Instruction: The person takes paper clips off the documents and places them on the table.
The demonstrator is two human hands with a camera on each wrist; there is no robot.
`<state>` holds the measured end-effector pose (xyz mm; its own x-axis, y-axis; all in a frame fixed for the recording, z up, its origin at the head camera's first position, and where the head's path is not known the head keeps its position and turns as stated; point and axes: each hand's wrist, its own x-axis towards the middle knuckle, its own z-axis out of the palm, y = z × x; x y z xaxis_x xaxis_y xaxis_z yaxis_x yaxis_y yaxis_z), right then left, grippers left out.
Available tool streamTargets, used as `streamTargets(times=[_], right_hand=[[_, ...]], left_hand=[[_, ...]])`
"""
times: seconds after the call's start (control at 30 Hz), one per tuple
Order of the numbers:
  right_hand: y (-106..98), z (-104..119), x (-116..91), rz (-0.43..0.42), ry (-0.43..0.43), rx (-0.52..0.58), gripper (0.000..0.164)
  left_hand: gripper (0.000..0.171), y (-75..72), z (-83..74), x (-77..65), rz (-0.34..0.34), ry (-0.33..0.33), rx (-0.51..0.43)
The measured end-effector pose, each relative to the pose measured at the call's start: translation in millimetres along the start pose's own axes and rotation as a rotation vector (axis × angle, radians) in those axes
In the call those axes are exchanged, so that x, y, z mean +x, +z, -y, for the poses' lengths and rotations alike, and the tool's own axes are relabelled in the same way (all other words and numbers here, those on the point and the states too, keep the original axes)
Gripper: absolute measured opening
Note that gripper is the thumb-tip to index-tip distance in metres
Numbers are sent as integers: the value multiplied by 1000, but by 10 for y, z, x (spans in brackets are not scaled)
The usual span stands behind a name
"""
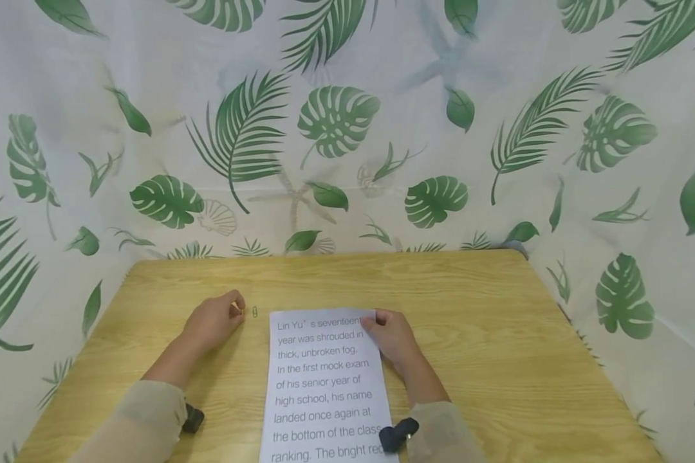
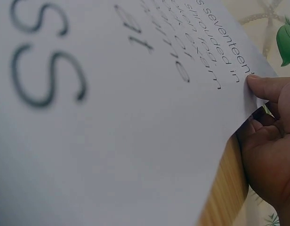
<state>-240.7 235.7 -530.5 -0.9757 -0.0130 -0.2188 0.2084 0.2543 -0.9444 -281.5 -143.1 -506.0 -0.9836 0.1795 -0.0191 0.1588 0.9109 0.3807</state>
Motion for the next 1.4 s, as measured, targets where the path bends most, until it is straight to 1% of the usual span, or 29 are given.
streamTargets(times=[0.2, 0.27, 0.37, 0.63, 0.83, 0.97, 1.07, 1.17, 1.27, 1.4], right_hand=[[-2, 13, -11, 0, 2, -3, 29], [-3, 12, -6, 0, 4, 3, 28], [-7, 1, 3, 3, 0, 7, 28], [26, -11, 33, -2, 7, 2, 27], [41, 44, 80, -18, 19, -11, 29], [8, 107, 129, -50, 27, -30, 29], [-4, 157, 173, -92, 7, -102, 29], [-3, 189, 227, -130, -29, -204, 30], [-2, 189, 294, -148, -60, -312, 29], [-21, 155, 379, -142, -87, -458, 28]], left_hand=[[14, 18, 73, 64, 78, -35, -67], [13, 17, 85, 75, 94, -48, -86], [14, 10, 90, 75, 107, -50, -95], [31, -58, 101, 5, 109, -55, -170], [37, -108, 159, -75, 133, -50, -148], [35, -130, 123, -151, 136, -38, -113], [33, -149, 65, -203, 125, -28, -110], [34, -167, 1, -240, 119, -22, -129], [36, -183, -74, -265, 113, -22, -143], [38, -180, -161, -285, 104, -14, -153]])
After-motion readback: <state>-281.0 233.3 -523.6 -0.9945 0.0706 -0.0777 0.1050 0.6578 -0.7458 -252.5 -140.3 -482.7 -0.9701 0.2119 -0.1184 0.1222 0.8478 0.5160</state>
